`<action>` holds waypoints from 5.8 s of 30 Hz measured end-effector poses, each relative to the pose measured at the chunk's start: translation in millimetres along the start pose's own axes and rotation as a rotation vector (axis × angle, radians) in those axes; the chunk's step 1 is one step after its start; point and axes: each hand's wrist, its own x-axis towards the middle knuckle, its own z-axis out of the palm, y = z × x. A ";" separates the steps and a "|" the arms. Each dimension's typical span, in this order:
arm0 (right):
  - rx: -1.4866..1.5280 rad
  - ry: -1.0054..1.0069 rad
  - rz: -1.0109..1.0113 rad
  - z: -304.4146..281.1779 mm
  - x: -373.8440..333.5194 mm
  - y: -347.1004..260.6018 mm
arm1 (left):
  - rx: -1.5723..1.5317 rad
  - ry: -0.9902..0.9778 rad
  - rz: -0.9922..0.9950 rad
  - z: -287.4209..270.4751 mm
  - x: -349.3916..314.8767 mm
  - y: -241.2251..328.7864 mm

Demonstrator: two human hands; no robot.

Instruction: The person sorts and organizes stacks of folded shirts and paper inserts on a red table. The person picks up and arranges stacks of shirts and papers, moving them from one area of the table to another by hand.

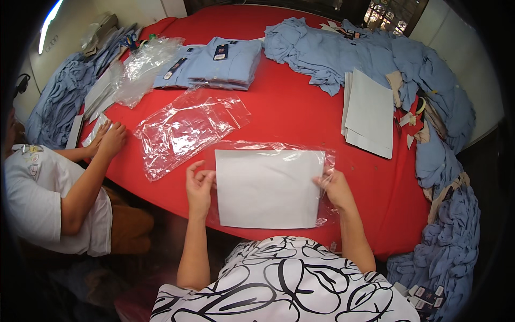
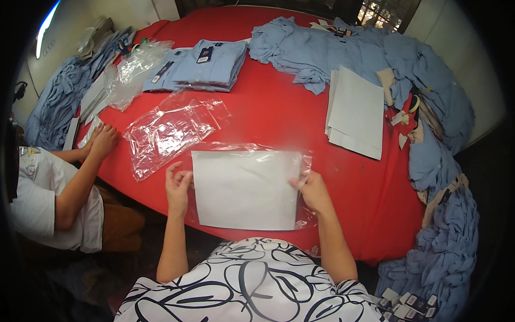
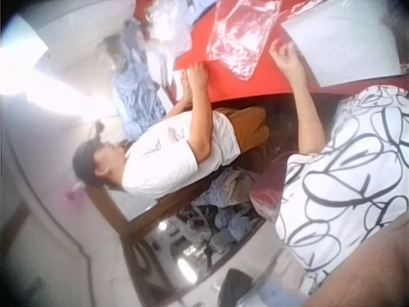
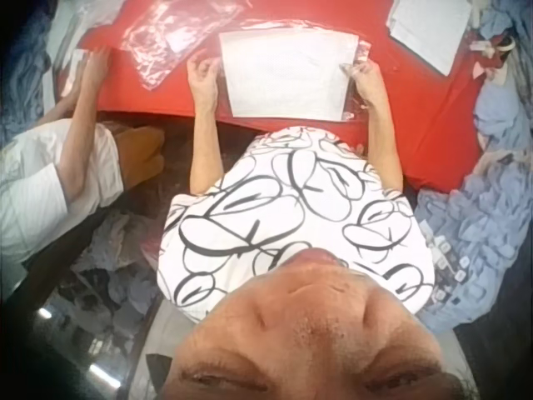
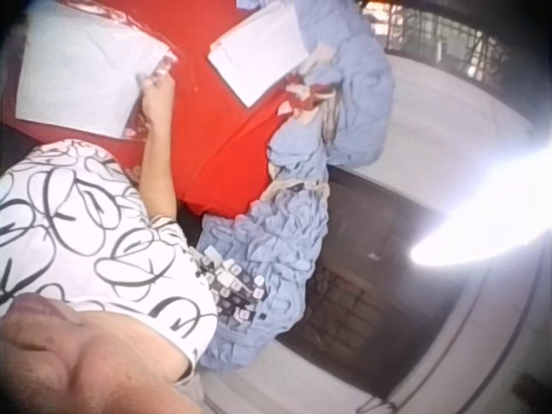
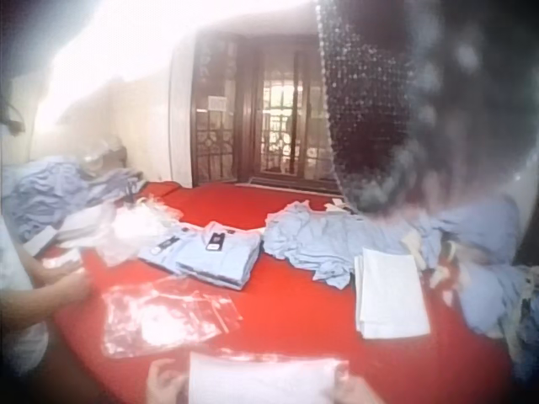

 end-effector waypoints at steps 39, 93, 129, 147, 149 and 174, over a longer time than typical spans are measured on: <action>-0.210 1.025 0.255 -225.8 70.2 33.0 | 1.198 0.375 0.510 -75.4 154.9 38.3; -0.532 0.599 -0.174 -57.0 -62.8 -18.5 | 0.128 -1.018 -0.186 246.3 -28.4 67.7; -0.329 0.218 -0.030 -82.6 -82.0 -75.1 | -0.336 -0.952 -0.596 253.2 -75.5 30.7; -0.110 0.237 -0.219 -87.1 -80.1 -63.1 | -0.397 -0.989 -0.629 258.0 -77.2 35.6; -0.302 0.165 -0.229 -86.6 -80.0 -73.6 | -0.396 -0.974 -0.610 257.8 -77.2 34.7; -0.512 0.194 0.009 -86.5 -83.6 -94.7 | -0.444 -1.086 -0.652 257.9 -69.4 26.0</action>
